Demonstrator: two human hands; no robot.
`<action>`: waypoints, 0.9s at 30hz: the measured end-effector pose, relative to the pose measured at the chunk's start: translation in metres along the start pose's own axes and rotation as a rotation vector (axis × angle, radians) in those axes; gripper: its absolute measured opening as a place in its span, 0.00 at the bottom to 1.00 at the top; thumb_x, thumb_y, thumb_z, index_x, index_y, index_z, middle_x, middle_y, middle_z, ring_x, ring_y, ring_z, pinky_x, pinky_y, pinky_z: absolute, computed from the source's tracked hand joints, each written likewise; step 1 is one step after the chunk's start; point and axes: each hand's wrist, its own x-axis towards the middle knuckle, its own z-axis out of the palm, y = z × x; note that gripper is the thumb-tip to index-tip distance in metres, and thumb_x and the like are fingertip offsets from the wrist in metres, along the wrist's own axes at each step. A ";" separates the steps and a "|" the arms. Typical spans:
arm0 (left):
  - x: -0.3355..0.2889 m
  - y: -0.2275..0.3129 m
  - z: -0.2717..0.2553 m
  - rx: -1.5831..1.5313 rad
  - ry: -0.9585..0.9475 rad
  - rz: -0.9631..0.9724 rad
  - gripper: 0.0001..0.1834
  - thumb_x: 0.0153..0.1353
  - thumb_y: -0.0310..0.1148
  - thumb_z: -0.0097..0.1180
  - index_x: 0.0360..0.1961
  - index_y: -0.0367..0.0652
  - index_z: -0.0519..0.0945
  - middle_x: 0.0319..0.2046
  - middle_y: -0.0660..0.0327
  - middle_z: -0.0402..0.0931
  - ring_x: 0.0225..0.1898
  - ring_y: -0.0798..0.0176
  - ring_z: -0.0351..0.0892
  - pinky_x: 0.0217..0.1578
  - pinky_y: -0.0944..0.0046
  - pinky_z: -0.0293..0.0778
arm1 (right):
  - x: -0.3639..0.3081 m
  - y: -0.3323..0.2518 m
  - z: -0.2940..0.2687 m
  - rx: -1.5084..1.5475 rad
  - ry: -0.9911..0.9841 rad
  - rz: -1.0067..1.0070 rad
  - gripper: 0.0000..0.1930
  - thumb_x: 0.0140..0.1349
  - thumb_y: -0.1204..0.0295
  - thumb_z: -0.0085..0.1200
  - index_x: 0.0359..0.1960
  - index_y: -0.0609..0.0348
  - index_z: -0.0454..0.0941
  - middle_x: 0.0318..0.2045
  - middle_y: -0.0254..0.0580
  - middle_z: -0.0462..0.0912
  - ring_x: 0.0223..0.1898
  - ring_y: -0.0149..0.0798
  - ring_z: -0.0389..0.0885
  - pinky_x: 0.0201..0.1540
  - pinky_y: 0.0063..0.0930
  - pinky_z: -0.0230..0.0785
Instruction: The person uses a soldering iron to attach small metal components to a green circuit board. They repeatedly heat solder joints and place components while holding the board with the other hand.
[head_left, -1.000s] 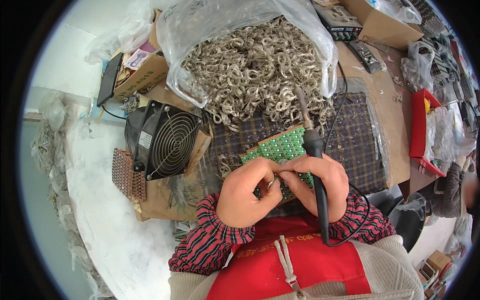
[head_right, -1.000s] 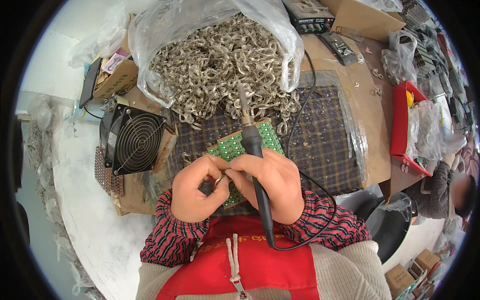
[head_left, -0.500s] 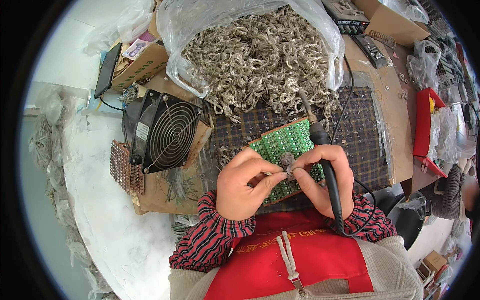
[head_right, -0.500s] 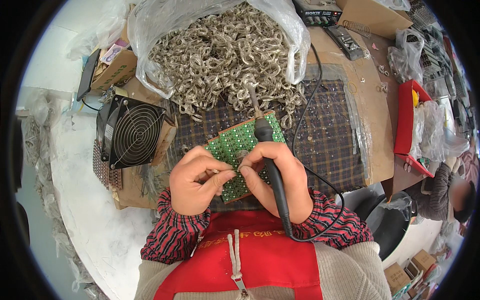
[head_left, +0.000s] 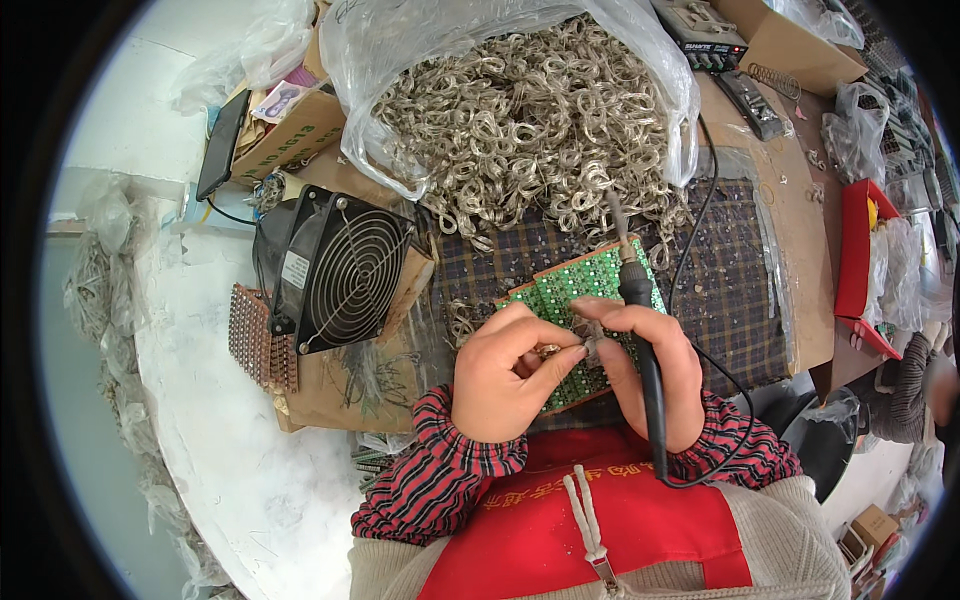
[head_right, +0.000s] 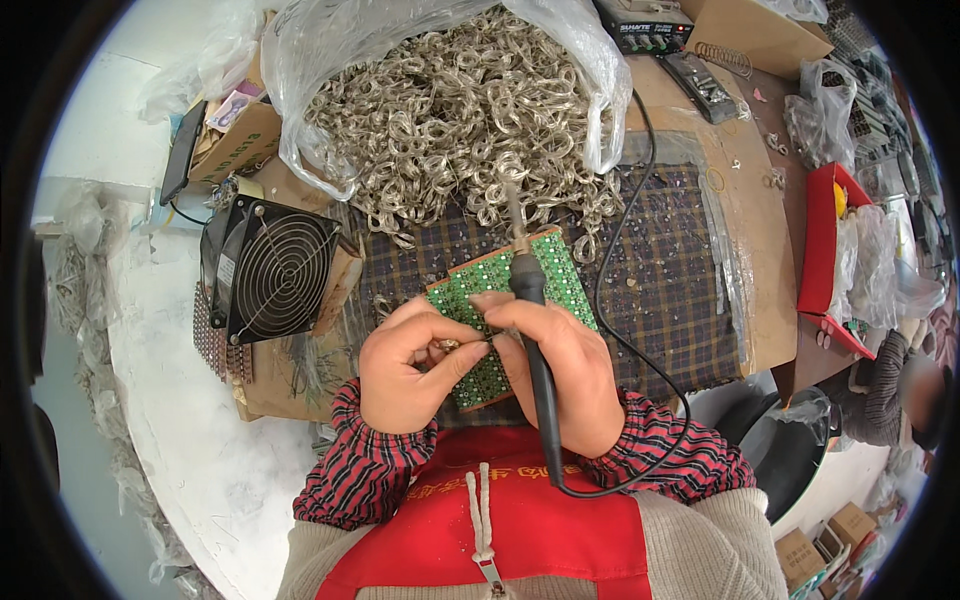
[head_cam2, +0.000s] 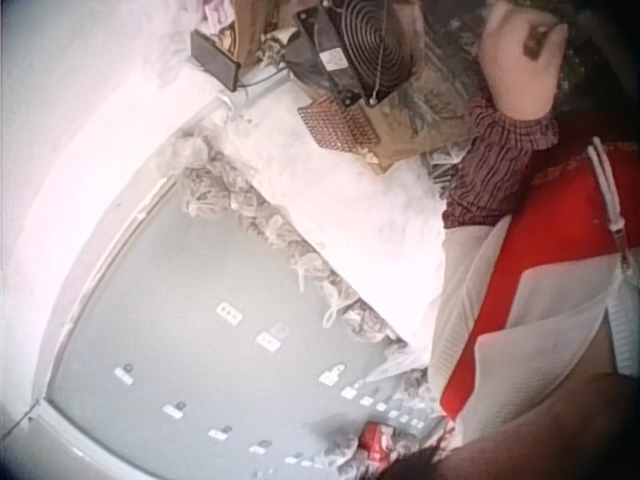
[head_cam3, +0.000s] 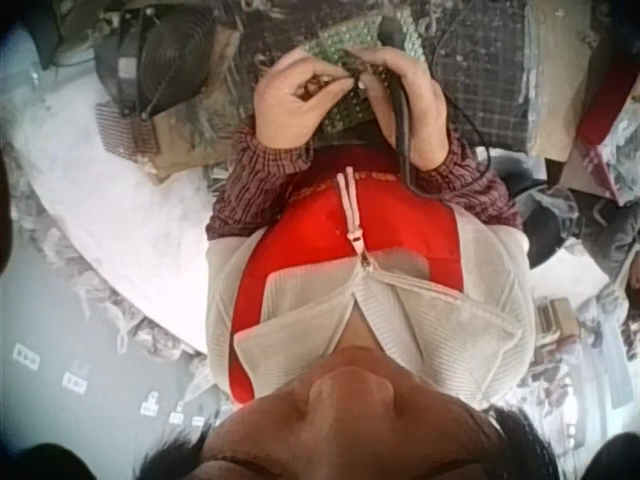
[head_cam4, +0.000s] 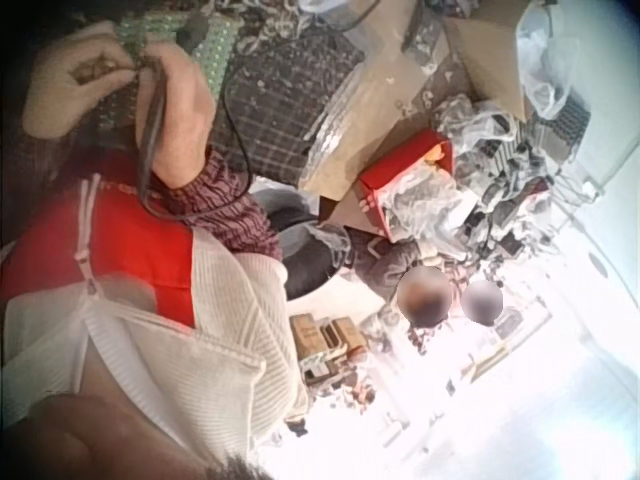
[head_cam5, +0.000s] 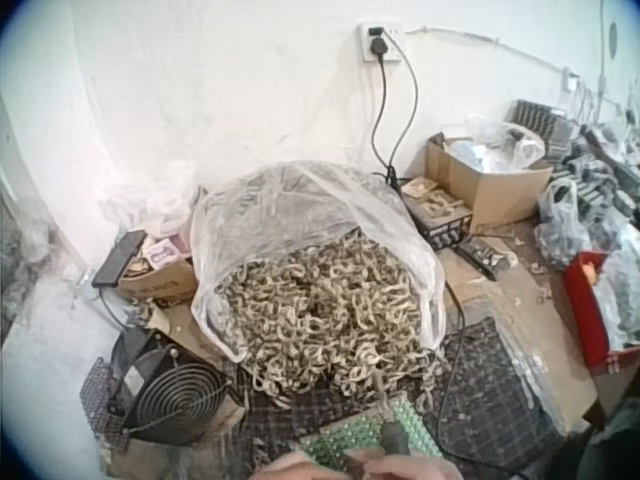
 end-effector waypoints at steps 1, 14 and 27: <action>0.000 0.000 0.000 0.016 -0.010 -0.003 0.06 0.59 0.26 0.71 0.36 0.39 0.86 0.28 0.64 0.73 0.22 0.73 0.71 0.24 0.70 0.67 | 0.000 0.001 0.001 -0.032 0.028 0.012 0.16 0.62 0.83 0.62 0.50 0.60 0.72 0.42 0.50 0.86 0.40 0.48 0.86 0.43 0.37 0.77; 0.010 -0.006 0.002 0.252 -0.169 -0.119 0.09 0.60 0.33 0.64 0.32 0.38 0.80 0.32 0.50 0.79 0.37 0.40 0.79 0.37 0.48 0.75 | -0.015 0.013 -0.016 -0.223 0.030 -0.050 0.22 0.52 0.83 0.69 0.47 0.58 0.74 0.37 0.44 0.85 0.30 0.49 0.80 0.32 0.39 0.72; -0.036 0.008 -0.040 0.355 -0.069 -0.163 0.03 0.63 0.27 0.64 0.35 0.40 0.83 0.27 0.59 0.74 0.22 0.60 0.77 0.25 0.62 0.71 | -0.024 -0.004 -0.028 -0.030 -0.178 -0.069 0.26 0.62 0.51 0.64 0.52 0.58 0.83 0.35 0.44 0.80 0.32 0.45 0.77 0.34 0.36 0.70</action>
